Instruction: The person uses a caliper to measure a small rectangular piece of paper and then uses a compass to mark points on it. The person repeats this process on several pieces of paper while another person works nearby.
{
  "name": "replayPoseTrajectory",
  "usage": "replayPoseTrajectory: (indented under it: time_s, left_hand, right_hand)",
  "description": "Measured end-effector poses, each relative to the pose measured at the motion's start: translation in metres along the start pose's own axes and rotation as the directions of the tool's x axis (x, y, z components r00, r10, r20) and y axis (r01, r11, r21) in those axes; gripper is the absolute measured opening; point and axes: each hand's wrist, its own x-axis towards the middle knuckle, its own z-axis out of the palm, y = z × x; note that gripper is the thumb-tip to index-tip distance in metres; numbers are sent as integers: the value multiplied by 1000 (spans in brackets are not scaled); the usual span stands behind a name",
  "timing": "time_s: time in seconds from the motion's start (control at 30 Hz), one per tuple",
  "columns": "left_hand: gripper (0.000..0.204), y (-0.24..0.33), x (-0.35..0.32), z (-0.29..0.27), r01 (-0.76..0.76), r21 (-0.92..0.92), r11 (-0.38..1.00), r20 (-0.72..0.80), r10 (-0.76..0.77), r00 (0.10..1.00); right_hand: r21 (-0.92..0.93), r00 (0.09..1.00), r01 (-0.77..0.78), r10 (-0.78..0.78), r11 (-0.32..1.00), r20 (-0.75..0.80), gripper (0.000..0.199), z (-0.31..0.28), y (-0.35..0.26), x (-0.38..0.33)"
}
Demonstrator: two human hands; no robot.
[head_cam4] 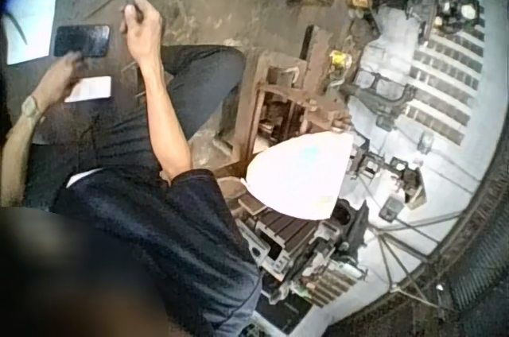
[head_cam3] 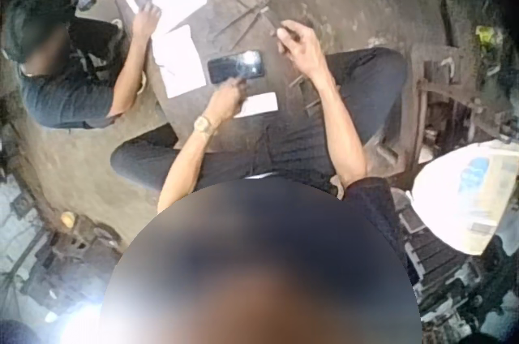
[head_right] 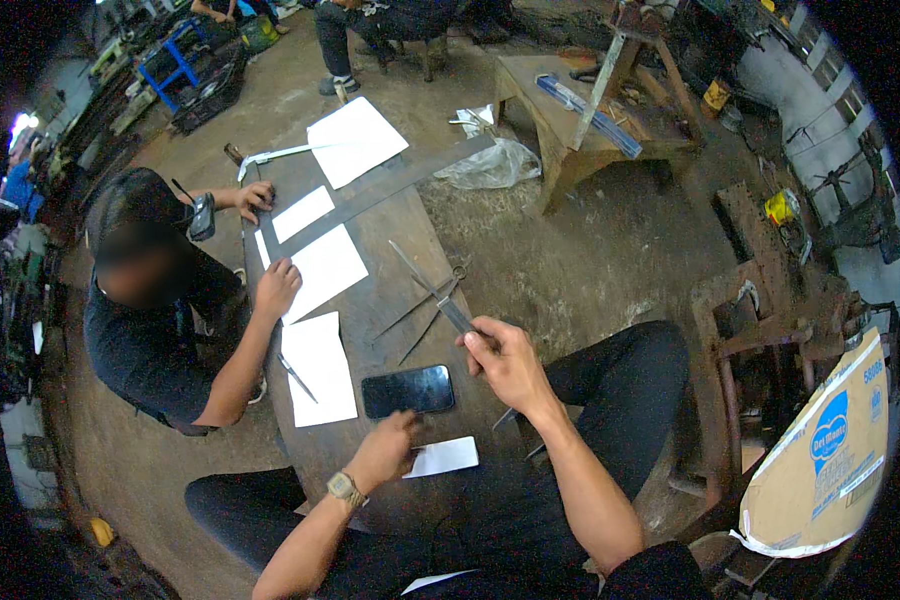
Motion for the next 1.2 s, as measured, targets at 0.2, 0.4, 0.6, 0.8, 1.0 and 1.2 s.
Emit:
replayPoseTrajectory:
  time_s: [0.2,0.4,0.6,0.8,1.0,1.2]
  left_hand:
    - [80,-10,51,-6,112,404,908,-302,17,953]
    - [98,-5,55,-18,125,295,947,-163,-79,984]
    - [96,-13,-24,-94,43,-640,767,-174,-199,964]
    - [122,-5,-137,-86,-479,-677,-559,-358,-319,877]
    - [119,25,-215,-90,-472,-874,-114,-352,-521,777]
    - [97,81,-267,-118,592,-331,735,-534,-663,524]
  right_hand:
    - [79,997,75,-76,994,9,24,-1,-4,-4]
    - [120,997,69,-71,990,12,25,-4,-5,-4]
    - [272,999,42,-39,961,-17,23,-16,-4,-5]
    - [288,997,-18,40,957,-71,25,-6,-8,-1]
    - [293,998,65,-66,954,-5,24,0,1,1]
    - [237,997,77,-80,968,4,25,5,-4,0]
